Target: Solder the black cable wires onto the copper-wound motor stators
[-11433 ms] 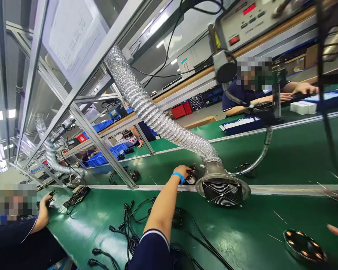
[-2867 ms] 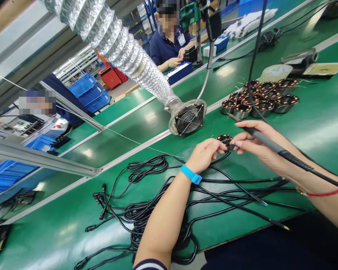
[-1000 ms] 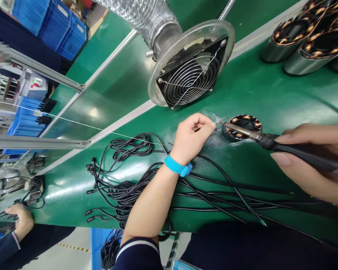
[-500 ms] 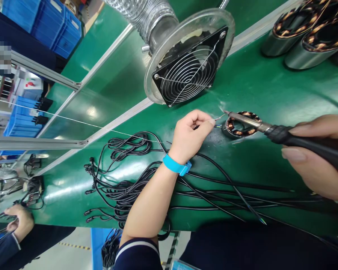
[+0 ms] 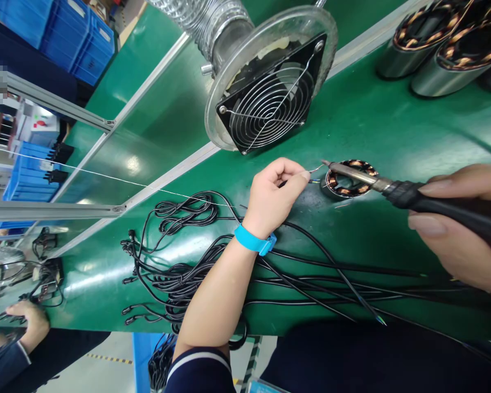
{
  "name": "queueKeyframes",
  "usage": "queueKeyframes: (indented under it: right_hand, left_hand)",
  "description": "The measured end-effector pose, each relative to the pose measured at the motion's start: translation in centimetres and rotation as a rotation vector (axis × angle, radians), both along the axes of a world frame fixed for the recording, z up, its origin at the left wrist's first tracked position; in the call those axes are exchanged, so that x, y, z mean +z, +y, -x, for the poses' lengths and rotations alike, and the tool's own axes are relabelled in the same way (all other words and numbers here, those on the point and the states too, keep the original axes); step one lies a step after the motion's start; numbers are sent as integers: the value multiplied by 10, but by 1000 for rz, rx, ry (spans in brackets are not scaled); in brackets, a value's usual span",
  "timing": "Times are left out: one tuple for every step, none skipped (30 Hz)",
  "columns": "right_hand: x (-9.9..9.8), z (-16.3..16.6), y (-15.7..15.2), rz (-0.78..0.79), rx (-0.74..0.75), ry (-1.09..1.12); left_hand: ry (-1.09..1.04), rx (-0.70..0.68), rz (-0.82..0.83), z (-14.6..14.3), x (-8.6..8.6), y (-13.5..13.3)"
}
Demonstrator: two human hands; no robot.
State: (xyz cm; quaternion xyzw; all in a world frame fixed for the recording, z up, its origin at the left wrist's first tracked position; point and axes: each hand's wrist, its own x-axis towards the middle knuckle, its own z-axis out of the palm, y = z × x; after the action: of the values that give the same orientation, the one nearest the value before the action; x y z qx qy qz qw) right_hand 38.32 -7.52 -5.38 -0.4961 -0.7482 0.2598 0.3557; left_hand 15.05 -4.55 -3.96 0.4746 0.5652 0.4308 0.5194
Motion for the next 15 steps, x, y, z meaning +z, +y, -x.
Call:
queueKeyframes:
  right_hand:
    - [-2, -1, 2, -64, 38, 27]
    - [-3, -2, 4, -122, 64, 52]
    - [-3, -2, 6, -159, 72, 68]
    - [-3, -2, 6, -167, 68, 74]
    - [-1, -1, 7, -152, 46, 77]
    - [1, 0, 6, -104, 33, 77]
    - [4, 1, 5, -46, 24, 75]
    - [8, 3, 4, 11, 4, 74]
    - [11, 4, 3, 64, -11, 72]
    - [14, 4, 3, 105, -16, 70]
    - [15, 4, 2, 131, -2, 73]
    - [16, 4, 3, 120, 9, 82]
    - [15, 3, 3, 94, 15, 86]
    - [13, 3, 5, 61, 33, 79]
    - [12, 2, 7, 10, 56, 69]
  left_hand:
    - [0, 0, 3, 0, 0, 0]
    - [-1, 2, 6, 0, 0, 0]
    - [-3, 5, 10, -1, 1, 0]
    - [-5, 9, 13, -1, 1, 0]
    - [-8, 14, 17, -1, 2, 1]
    - [-12, 19, 19, -1, 2, 1]
    - [-17, 22, 19, -2, 2, 1]
    - [-23, 23, 17, -2, 2, 1]
    - [-30, 22, 13, -2, 3, 1]
    - [-36, 21, 9, -2, 3, 1]
    - [-40, 22, 8, -2, 3, 1]
    - [-41, 26, 11, -2, 4, 1]
    - [-39, 31, 17, -3, 4, 1]
    - [-37, 38, 23, -3, 4, 0]
    - [-35, 44, 27, -3, 5, 0]
